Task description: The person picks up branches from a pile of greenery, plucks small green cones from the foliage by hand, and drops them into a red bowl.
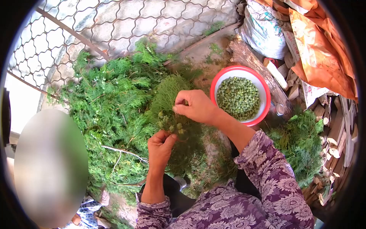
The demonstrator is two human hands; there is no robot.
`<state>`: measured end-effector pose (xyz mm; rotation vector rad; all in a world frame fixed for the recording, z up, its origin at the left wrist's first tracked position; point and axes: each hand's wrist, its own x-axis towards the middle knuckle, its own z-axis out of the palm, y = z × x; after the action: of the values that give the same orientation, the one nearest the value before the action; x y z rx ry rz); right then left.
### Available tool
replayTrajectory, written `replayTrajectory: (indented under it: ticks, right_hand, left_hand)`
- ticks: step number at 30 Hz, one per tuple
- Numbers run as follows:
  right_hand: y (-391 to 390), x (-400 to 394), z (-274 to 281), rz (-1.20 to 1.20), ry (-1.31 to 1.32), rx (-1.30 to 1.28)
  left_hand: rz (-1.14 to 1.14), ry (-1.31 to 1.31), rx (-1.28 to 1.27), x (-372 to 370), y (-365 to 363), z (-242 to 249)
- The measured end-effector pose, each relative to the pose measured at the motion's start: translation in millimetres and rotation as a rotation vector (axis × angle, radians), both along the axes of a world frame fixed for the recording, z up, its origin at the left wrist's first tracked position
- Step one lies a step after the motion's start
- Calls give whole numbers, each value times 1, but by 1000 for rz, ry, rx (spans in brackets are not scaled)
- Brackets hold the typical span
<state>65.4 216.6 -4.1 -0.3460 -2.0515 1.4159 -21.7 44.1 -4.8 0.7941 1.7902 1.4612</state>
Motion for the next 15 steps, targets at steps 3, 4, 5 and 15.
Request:
replayTrajectory:
  ticks: [3,4,5,15]
  right_hand:
    - [0,3,12,111,-84,-543]
    - [0,1,10,114,-85,-540]
    - [2,0,6,157,-67,-631]
    - [1,3,9,265,-82,-959]
  left_hand:
    - [-2,-14,64,-3,-1,-2]
    - [2,-14,66,-3,-1,-1]
    - [8,-17,82,-2,0,1]
    - [-7,76,113,-4,-9,9]
